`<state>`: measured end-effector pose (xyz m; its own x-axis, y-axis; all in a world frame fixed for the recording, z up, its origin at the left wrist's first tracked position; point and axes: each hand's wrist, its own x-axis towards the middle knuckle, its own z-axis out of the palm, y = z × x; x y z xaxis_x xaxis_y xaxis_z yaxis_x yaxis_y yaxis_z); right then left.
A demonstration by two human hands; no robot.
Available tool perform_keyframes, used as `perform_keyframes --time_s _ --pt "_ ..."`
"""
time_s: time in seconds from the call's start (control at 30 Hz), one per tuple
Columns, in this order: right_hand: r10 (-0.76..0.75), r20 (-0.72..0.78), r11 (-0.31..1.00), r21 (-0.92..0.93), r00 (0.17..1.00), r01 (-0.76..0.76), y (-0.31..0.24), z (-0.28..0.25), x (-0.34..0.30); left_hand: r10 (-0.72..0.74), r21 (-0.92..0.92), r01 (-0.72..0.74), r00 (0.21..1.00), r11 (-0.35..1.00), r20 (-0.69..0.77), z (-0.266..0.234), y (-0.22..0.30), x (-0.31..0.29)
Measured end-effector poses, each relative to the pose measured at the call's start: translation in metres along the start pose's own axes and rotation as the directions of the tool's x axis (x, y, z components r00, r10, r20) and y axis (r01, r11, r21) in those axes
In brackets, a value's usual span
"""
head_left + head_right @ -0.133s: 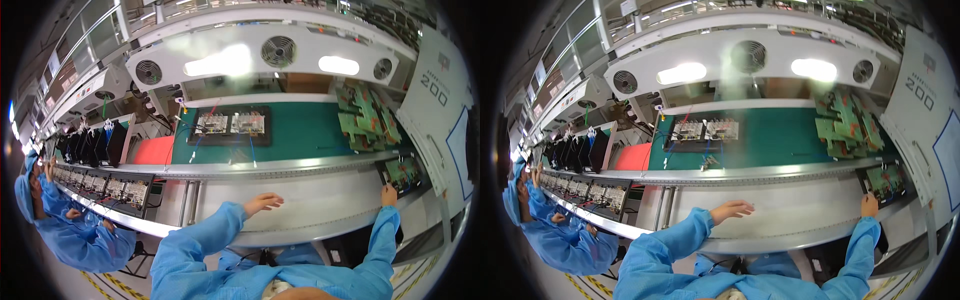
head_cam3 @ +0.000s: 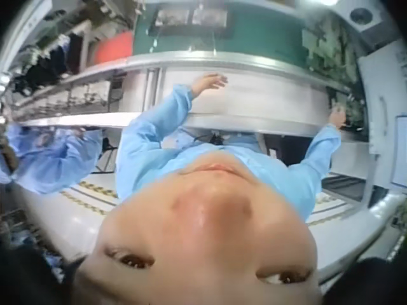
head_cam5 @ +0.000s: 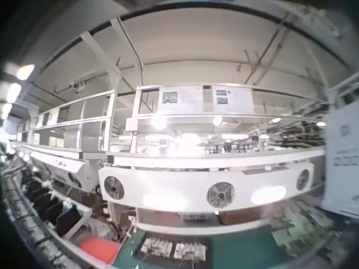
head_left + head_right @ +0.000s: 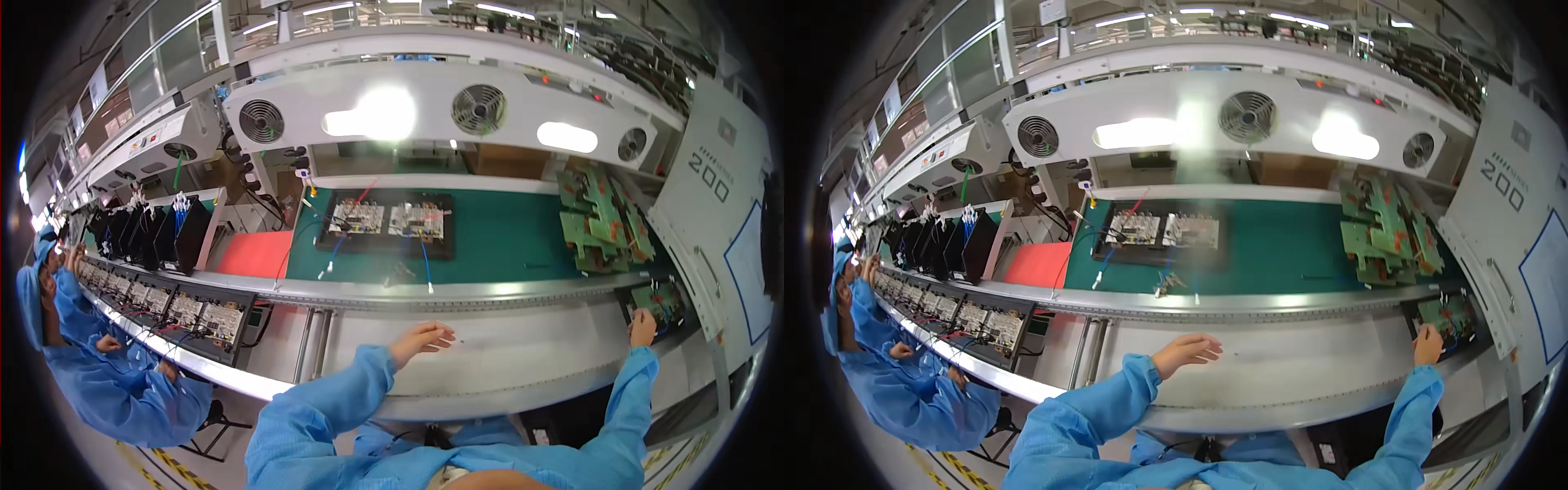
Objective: Mounting components and connecting wires to printed circuit boards on an electronics assembly line.
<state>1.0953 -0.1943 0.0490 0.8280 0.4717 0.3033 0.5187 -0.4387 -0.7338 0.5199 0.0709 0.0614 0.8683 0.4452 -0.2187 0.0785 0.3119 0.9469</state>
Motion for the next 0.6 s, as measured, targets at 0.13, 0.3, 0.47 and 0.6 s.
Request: perform_keyframes --time_s 0.13,0.3,0.47,0.6 --pt "-0.703 -0.219 0.700 -0.048 0.676 0.712 -0.291 0.020 -0.040 0.161 -0.135 -0.169 0.985 0.976 -0.069 -0.015 0.010 -0.019" --pt "-0.972 -0.158 0.217 -0.334 0.173 0.917 -0.525 0.079 0.037 0.172 -0.199 -0.174 0.985 0.964 -0.029 -0.018 -0.017 -0.019" --pt "-0.879 -0.338 0.475 -0.540 0.338 0.695 -0.638 0.140 0.226 0.187 -0.124 -0.181 0.982 0.976 0.040 -0.022 -0.023 -0.019" --pt "-0.832 -0.098 0.525 -0.462 0.547 0.715 -0.651 0.096 0.353 0.226 -0.126 -0.230 0.973 0.965 -0.044 -0.028 -0.046 -0.007"
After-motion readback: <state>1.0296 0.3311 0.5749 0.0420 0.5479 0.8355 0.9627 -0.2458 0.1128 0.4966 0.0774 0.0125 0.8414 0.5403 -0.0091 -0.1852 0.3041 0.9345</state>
